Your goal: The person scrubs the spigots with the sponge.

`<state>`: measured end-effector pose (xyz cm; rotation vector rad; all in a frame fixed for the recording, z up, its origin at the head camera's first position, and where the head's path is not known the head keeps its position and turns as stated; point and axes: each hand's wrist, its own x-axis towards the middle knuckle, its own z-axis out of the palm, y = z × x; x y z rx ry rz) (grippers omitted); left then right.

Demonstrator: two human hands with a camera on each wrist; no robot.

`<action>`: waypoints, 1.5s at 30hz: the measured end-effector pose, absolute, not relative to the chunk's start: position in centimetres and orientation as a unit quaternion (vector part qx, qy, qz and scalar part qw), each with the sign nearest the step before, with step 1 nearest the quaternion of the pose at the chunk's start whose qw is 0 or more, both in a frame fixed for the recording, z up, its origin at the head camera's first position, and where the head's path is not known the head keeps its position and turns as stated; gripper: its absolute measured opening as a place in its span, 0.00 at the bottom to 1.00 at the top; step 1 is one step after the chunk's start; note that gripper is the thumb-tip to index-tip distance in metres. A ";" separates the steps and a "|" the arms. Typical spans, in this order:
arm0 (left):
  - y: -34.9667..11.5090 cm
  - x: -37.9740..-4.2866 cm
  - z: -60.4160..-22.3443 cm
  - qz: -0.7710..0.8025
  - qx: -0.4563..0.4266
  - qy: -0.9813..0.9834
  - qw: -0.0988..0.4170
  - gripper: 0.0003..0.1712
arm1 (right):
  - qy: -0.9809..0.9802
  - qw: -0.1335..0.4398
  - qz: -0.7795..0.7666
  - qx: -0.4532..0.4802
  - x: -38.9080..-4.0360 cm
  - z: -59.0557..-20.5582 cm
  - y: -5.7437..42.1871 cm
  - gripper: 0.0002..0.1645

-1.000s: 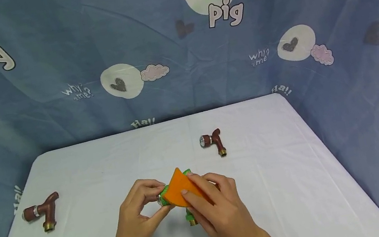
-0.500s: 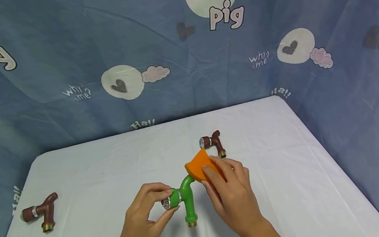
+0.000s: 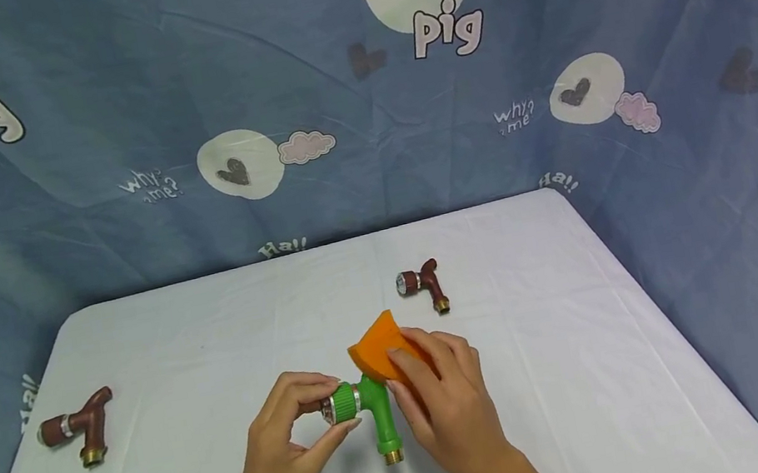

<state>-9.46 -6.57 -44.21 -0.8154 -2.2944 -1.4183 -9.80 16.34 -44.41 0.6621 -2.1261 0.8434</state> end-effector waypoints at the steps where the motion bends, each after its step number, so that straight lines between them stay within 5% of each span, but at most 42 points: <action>1: -6.6 -9.5 -44.3 -0.499 -0.288 -0.801 0.163 0.31 | -0.830 0.371 0.334 0.250 -10.0 -44.5 16.5 0.22; 11: -7.2 -9.8 -44.0 -0.499 -0.266 -0.810 0.157 0.32 | -0.782 0.380 0.398 0.292 -8.4 -43.6 16.3 0.24; 17: -7.3 -10.1 -44.0 -0.506 -0.277 -0.798 0.172 0.32 | -0.788 0.323 0.387 0.354 -7.6 -43.8 15.8 0.27; 30: -7.6 -10.1 -43.9 -0.526 -0.275 -0.789 0.157 0.28 | -0.848 0.276 0.369 0.264 -8.9 -43.9 18.4 0.30; 38: -7.2 -10.1 -44.1 -0.527 -0.280 -0.791 0.137 0.28 | -0.808 0.283 0.358 0.371 -8.2 -42.5 16.5 0.22; 45: -6.9 -9.9 -44.1 -0.539 -0.266 -0.790 0.118 0.35 | -0.836 0.231 0.362 0.342 -8.9 -43.0 17.2 0.20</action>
